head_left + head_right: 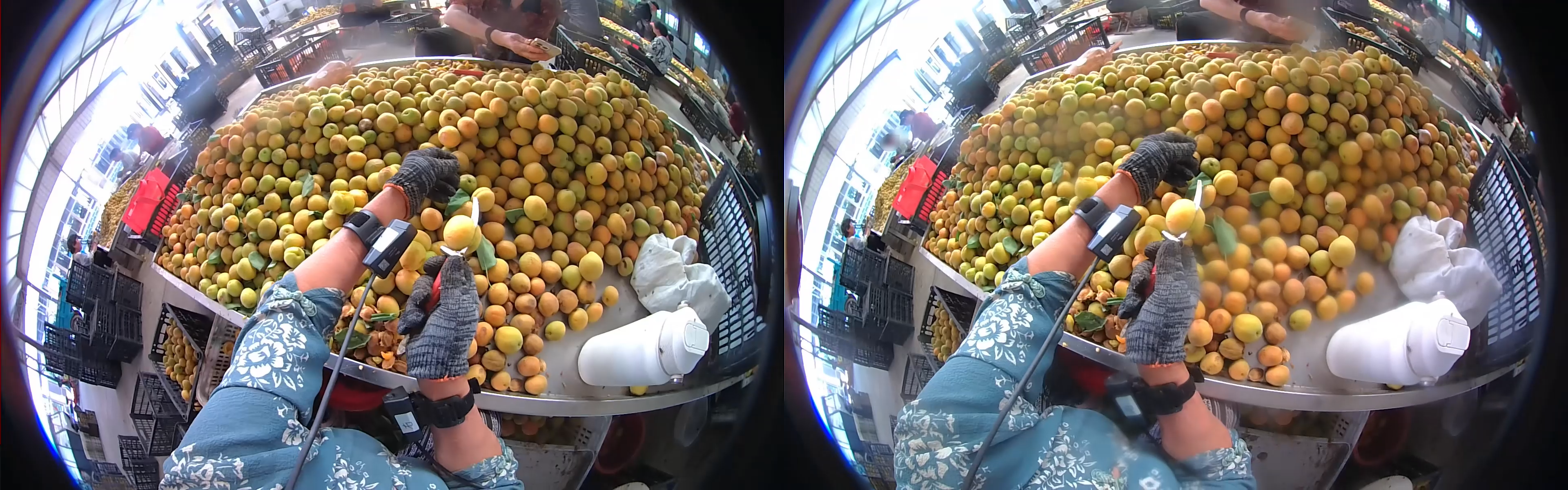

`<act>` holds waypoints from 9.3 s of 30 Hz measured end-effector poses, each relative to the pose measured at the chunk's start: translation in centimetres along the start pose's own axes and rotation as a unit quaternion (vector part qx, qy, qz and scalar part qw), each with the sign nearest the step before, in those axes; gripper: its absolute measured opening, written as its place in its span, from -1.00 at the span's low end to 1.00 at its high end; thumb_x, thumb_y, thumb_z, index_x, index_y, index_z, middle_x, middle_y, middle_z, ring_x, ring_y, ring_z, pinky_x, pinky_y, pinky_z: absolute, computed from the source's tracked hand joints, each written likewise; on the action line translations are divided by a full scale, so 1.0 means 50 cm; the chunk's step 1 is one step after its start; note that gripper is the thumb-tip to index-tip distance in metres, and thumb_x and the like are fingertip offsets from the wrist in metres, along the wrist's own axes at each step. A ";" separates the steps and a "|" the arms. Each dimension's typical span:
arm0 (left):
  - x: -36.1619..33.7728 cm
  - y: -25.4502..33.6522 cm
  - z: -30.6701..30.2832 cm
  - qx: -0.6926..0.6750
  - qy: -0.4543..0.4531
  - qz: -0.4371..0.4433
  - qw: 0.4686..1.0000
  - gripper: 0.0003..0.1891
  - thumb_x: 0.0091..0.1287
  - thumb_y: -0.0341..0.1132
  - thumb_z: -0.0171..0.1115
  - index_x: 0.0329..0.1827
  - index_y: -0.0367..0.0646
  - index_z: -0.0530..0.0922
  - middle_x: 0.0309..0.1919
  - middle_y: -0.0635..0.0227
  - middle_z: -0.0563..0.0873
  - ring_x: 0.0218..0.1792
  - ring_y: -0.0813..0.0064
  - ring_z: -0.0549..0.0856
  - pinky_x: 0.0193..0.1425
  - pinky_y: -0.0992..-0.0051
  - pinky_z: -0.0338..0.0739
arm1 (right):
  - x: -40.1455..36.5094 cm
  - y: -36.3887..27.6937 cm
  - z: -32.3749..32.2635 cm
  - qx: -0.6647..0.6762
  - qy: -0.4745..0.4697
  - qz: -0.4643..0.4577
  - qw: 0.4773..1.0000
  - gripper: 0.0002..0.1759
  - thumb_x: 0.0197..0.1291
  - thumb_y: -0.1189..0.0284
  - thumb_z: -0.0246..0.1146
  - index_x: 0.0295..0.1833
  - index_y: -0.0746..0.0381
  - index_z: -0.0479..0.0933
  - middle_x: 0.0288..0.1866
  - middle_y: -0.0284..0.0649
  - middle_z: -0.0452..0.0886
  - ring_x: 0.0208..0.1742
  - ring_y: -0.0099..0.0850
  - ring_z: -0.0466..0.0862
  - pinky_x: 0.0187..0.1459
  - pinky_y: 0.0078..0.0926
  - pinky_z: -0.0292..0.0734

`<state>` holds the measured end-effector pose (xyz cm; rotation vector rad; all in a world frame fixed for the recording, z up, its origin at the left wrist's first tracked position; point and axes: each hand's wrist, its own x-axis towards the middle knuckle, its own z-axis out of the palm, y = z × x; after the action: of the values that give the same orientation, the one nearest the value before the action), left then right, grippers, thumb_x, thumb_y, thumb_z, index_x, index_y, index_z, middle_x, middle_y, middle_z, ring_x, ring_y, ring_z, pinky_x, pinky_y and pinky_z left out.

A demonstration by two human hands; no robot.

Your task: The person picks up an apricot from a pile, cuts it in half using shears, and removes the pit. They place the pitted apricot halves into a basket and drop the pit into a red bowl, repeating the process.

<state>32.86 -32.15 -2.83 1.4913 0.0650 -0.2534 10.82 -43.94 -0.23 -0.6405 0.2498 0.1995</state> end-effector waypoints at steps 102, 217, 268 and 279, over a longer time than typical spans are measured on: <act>-0.561 -0.136 -0.287 -0.424 0.039 0.146 0.893 -0.71 0.44 -0.15 0.15 0.09 -0.12 0.53 -0.09 0.34 0.67 -0.05 0.42 0.68 0.09 0.35 0.61 | -0.110 0.302 0.108 -0.350 -0.136 -0.067 0.925 -0.85 0.39 0.36 0.17 -0.09 0.18 0.58 -0.45 -0.55 0.51 -0.55 -0.79 0.38 -0.56 -0.81 0.25; -0.550 -0.102 -0.270 -0.381 0.053 0.033 0.922 -0.74 0.29 -0.22 0.23 -0.02 -0.10 0.54 -0.34 0.27 0.66 -0.36 0.45 0.65 -0.39 0.45 0.57 | -0.055 0.219 0.073 -0.250 -0.042 -0.038 0.967 -0.74 0.36 0.15 0.16 -0.21 0.13 0.49 -0.59 -0.48 0.39 -0.71 -0.69 0.30 -0.73 -0.74 0.17; -0.565 -0.110 -0.237 -0.211 -0.020 0.069 0.975 -0.46 0.23 -0.27 0.28 0.29 -0.19 0.43 -0.17 0.35 0.63 -0.35 0.63 0.62 -0.30 0.65 0.56 | 0.029 0.166 0.080 -0.232 -0.070 -0.103 0.965 -0.84 0.20 0.38 0.33 -0.22 0.16 0.48 -0.67 -0.48 0.32 -0.78 -0.63 0.30 -0.78 -0.69 0.18; -0.591 -0.107 -0.216 -0.131 -0.053 0.049 0.989 -0.43 -0.01 -0.43 0.45 0.15 -0.18 0.53 -0.21 0.40 0.66 -0.32 0.65 0.61 -0.37 0.64 0.53 | -0.016 0.138 0.134 -0.064 -0.184 -0.125 0.973 -0.71 0.19 0.19 0.37 -0.26 0.13 0.47 -0.70 -0.53 0.18 -0.71 -0.64 0.19 -0.63 -0.63 0.10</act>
<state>4.28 -18.01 -3.08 1.2132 -0.0600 -0.2347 9.37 -34.52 1.30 -0.7431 -0.2032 0.0902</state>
